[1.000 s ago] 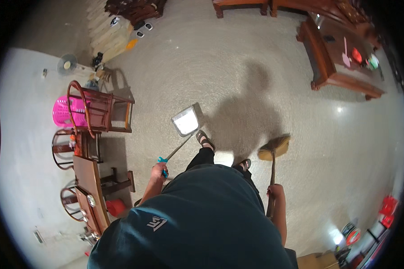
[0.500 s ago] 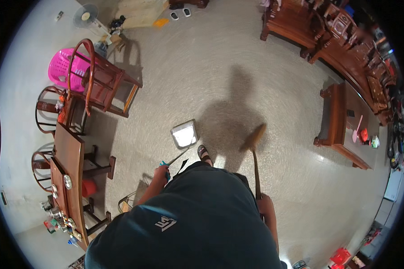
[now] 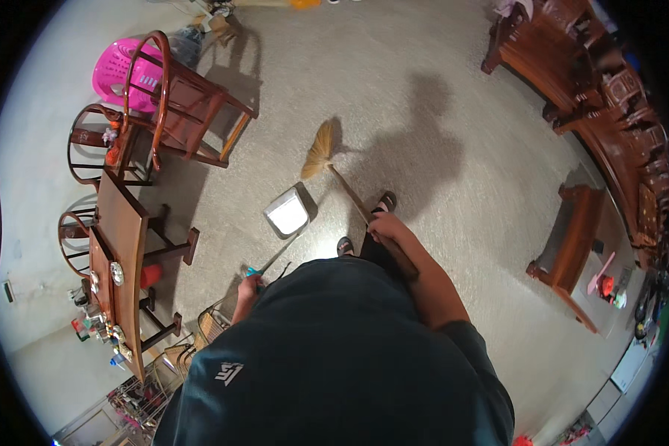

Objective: The person sweeps the floor throughout the room using a broom and collects debris into a dustpan.

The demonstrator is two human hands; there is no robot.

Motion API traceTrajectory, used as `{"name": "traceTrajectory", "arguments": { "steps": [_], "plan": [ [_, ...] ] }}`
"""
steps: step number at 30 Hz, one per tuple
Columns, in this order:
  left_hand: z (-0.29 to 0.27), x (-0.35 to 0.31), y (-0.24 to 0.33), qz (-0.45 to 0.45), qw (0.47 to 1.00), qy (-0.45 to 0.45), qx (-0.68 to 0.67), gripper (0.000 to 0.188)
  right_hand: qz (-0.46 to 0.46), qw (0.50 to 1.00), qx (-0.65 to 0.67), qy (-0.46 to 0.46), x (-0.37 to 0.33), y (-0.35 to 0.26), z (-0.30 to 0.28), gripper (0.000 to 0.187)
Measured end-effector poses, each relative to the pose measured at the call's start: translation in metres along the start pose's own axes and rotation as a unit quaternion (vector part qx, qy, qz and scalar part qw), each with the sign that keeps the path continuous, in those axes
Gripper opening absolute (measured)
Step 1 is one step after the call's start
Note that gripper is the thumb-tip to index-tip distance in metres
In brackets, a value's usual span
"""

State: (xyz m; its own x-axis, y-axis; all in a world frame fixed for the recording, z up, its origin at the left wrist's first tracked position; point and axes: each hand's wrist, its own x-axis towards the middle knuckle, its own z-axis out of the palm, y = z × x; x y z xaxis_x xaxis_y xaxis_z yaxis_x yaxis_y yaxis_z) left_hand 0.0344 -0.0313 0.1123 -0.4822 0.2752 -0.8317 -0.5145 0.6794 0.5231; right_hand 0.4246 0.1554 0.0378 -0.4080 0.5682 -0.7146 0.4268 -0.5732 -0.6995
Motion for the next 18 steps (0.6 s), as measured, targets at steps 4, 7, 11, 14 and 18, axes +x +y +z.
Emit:
{"name": "traceTrajectory", "arguments": {
  "steps": [4,7,11,14,18],
  "plan": [
    [0.018,-0.02,0.039,0.03,0.999,0.004,0.038,0.011,-0.106,0.957,-0.263,-0.066,0.065,-0.016,-0.047,0.011],
    [0.026,-0.022,0.047,0.019,0.997,0.053,-0.053,0.012,0.067,0.989,-0.122,-0.056,0.03,-0.037,-0.095,0.024],
    [0.044,-0.012,0.081,-0.002,0.991,0.078,-0.105,0.011,0.133,0.967,0.213,0.031,-0.046,-0.026,-0.153,0.015],
    [0.086,-0.013,0.131,0.01,0.994,0.065,-0.083,0.011,-0.084,0.986,0.088,0.114,-0.111,-0.022,-0.171,0.016],
    [0.118,0.022,0.191,0.022,0.997,0.025,-0.073,0.01,0.107,0.936,0.294,0.162,-0.097,-0.034,-0.196,0.011]
  ]
}}
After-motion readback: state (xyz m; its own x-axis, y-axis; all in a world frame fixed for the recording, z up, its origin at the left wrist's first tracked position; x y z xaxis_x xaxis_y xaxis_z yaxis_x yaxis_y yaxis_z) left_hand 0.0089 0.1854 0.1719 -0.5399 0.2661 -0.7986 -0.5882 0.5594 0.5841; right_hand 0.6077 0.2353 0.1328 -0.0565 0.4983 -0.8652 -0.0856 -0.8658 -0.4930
